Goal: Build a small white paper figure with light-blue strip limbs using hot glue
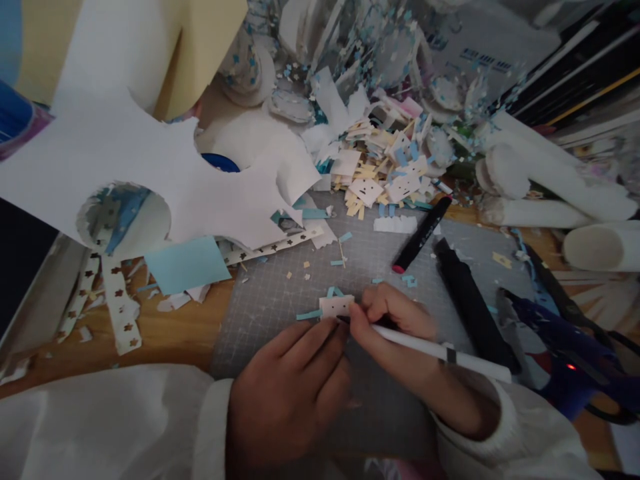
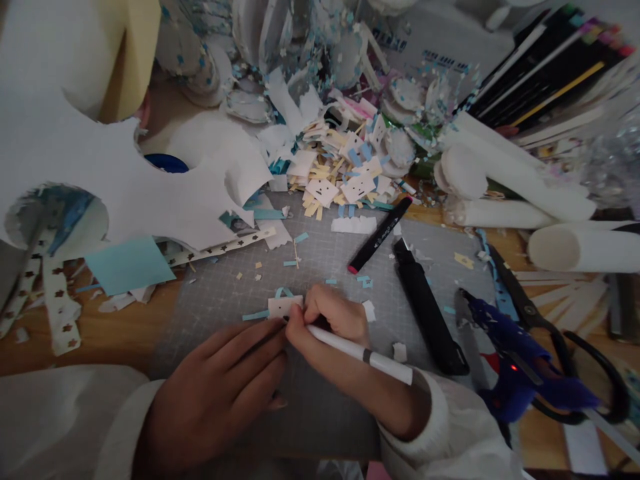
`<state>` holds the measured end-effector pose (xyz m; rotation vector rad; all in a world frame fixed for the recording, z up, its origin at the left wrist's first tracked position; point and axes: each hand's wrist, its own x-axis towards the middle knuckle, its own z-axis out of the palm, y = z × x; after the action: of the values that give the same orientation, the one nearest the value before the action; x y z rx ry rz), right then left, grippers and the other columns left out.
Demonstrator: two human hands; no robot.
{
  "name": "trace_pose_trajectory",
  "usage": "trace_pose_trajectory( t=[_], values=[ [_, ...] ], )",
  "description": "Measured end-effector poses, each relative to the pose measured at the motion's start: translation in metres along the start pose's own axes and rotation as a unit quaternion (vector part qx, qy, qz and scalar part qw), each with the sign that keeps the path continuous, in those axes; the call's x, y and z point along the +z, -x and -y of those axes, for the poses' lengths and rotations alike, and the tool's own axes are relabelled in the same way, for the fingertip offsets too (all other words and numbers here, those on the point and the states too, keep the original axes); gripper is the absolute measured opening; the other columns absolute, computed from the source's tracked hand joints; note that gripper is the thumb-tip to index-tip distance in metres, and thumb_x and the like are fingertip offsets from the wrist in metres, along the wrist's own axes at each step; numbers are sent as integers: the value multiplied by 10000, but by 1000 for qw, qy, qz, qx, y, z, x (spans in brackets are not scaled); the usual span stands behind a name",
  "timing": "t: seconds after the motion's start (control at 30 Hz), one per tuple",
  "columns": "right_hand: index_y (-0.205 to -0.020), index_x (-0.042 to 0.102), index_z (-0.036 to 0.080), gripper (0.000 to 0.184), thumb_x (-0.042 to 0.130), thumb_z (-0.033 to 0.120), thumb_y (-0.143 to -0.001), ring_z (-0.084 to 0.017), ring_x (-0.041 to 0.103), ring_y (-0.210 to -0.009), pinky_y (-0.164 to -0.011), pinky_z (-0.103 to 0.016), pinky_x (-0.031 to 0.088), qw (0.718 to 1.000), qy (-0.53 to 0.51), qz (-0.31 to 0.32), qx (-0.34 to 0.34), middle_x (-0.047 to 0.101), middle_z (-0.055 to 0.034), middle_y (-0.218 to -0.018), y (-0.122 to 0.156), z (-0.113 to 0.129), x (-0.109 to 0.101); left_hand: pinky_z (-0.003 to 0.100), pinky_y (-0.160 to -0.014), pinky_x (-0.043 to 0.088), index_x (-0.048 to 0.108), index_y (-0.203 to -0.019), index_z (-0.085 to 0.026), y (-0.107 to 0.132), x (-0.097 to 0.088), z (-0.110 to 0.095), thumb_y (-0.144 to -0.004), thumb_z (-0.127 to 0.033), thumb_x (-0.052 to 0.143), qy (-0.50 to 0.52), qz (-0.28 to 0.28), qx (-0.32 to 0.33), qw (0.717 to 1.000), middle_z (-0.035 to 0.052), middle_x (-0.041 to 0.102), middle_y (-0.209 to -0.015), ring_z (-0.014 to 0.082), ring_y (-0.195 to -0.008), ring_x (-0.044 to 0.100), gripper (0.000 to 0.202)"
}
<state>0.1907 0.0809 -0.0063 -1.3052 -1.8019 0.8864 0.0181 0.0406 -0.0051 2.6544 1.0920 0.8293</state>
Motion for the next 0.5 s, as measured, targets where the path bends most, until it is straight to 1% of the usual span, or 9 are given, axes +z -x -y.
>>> trace_pose_trajectory(
  t=[0.1, 0.23, 0.5],
  values=[
    [-622, 368, 216, 312, 589, 129, -824, -77, 398, -514, -487, -228, 333, 1000, 20, 3, -8, 413, 70, -576, 0, 1, 0, 358, -947, 468, 642, -892, -119, 1, 0, 0, -1000, -308, 415, 5, 7, 1, 1000, 86, 731, -1030, 236, -1086, 622, 315],
    [-608, 353, 217, 321, 580, 130, -819, -73, 370, -491, -465, -224, 321, 1000, 30, -4, -5, 393, 75, -559, -2, 2, -1, 361, -955, 460, 640, -897, -120, 1, 1, 0, -987, -307, 448, 4, 14, 5, 1000, 93, 726, -1040, 236, -1093, 617, 283],
    [-605, 327, 216, 333, 570, 103, -804, -66, 332, -476, -442, -213, 289, 1000, 16, -17, -9, 362, 77, -551, -2, 3, 1, 368, -923, 468, 643, -883, -126, 0, 0, 0, -1002, -295, 408, 2, 8, 1, 1000, 97, 725, -1084, 235, -1080, 623, 313]
  ],
)
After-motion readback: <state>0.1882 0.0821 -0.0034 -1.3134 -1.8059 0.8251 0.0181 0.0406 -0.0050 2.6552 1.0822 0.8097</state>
